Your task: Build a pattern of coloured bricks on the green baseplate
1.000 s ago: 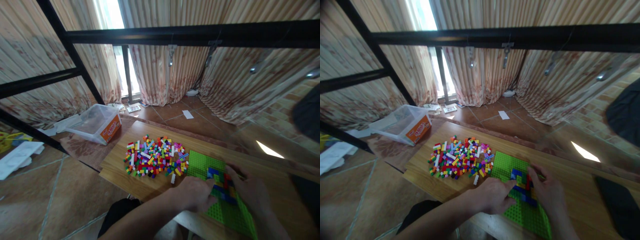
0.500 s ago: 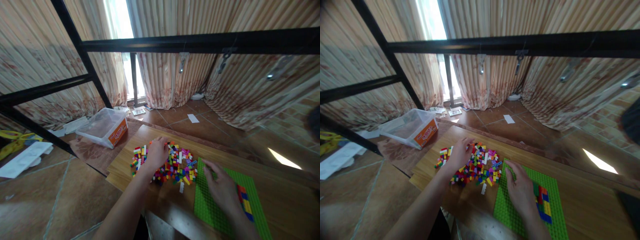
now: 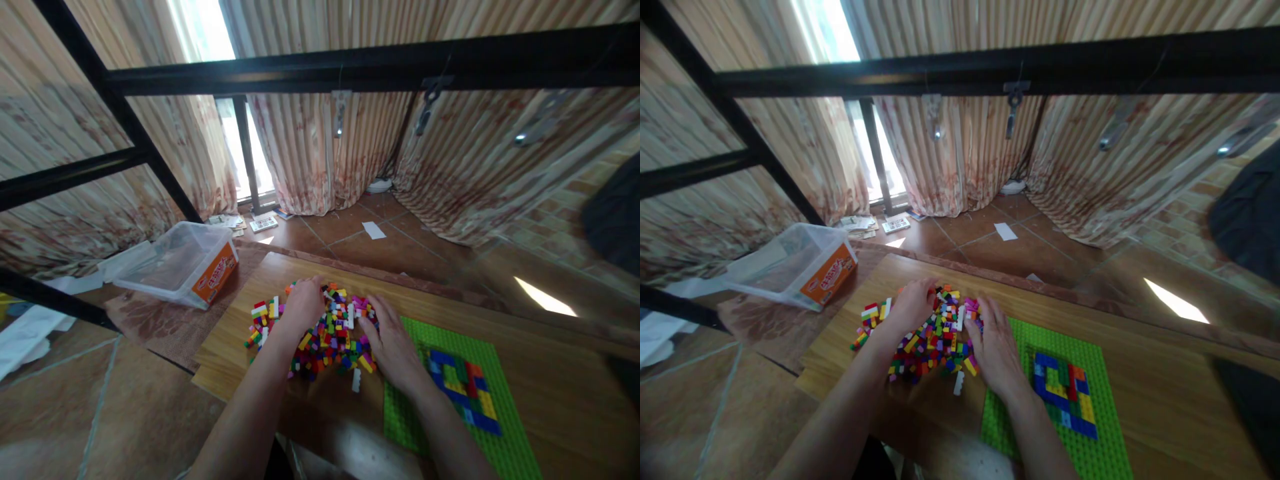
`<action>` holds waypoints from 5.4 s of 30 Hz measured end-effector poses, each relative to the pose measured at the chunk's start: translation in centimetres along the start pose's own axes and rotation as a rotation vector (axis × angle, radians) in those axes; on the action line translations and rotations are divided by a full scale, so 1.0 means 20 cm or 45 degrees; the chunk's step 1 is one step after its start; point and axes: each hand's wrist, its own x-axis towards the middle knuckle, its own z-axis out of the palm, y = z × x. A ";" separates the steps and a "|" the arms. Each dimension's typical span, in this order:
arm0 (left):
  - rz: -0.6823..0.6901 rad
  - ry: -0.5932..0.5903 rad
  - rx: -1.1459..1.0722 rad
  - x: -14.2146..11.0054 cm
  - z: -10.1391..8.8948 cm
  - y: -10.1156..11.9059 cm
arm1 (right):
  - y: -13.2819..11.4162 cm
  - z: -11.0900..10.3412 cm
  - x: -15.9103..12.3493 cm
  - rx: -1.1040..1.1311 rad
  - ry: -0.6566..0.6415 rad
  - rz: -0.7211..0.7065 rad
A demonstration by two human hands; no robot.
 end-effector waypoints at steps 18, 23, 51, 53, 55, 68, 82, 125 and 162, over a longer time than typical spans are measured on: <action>-0.038 0.220 -0.296 0.00 -0.03 -0.09 | -0.10 0.07 -0.05 0.209 -0.018 -0.082; -0.065 0.246 -0.917 -0.01 -0.04 -0.04 | -0.13 0.02 -0.04 0.324 0.058 -0.026; 0.018 -0.584 -1.676 -0.23 0.16 0.50 | 0.16 -0.50 -0.23 0.354 0.774 0.289; 0.103 -0.593 -1.602 -0.25 0.20 0.53 | 0.21 -0.55 -0.28 0.295 0.752 0.379; 0.171 -0.571 -1.537 -0.26 0.23 0.55 | 0.27 -0.60 -0.32 0.260 0.710 0.459; 0.280 -0.513 -1.248 -0.29 0.32 0.68 | 0.43 -0.65 -0.48 0.037 0.244 0.521; 0.308 -0.504 -1.166 -0.29 0.36 0.67 | 0.40 -0.63 -0.47 -0.001 0.184 0.603; 0.316 -0.330 -1.004 -0.29 0.33 0.66 | 0.23 -0.47 -0.42 -0.082 0.201 0.173; 0.257 -0.243 -0.736 -0.29 0.38 0.72 | 0.30 -0.45 -0.39 -0.129 0.273 0.088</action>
